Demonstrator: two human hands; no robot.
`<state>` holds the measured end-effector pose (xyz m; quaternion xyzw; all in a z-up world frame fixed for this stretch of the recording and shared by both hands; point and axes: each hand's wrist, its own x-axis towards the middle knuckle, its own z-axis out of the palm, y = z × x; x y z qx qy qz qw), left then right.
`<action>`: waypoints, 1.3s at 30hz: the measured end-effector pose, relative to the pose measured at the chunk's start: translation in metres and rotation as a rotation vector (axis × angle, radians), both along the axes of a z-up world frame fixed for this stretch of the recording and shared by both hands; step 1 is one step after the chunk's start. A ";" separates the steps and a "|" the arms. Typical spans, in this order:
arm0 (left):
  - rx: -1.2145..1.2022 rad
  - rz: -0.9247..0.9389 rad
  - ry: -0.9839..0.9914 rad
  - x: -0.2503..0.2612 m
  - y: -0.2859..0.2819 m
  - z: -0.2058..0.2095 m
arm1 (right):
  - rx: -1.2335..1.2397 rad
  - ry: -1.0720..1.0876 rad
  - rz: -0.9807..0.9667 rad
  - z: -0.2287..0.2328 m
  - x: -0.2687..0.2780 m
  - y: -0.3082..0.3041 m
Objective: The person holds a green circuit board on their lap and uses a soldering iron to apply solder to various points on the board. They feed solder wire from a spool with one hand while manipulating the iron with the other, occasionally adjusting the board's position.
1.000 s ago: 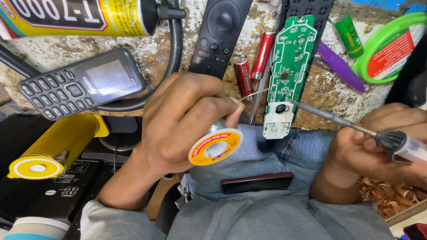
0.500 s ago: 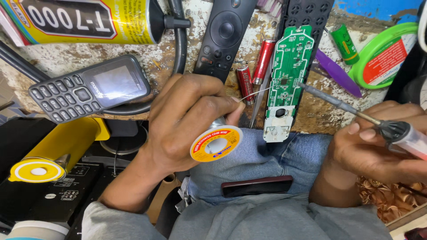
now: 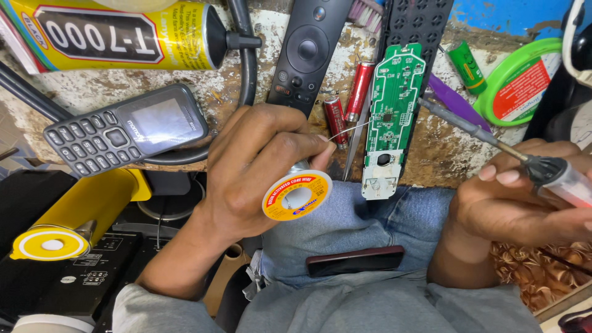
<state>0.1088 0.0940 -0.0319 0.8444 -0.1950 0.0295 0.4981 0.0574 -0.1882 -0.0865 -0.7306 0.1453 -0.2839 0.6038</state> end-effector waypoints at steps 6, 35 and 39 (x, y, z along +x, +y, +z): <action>0.003 0.008 -0.003 0.001 -0.002 -0.001 | -0.075 -0.039 -0.039 0.005 0.007 0.007; 0.014 -0.008 -0.001 0.001 -0.002 0.000 | 0.083 -0.008 0.073 -0.021 -0.026 -0.024; 0.013 -0.011 0.004 0.001 -0.002 -0.001 | 0.069 -0.010 0.146 -0.019 -0.024 -0.018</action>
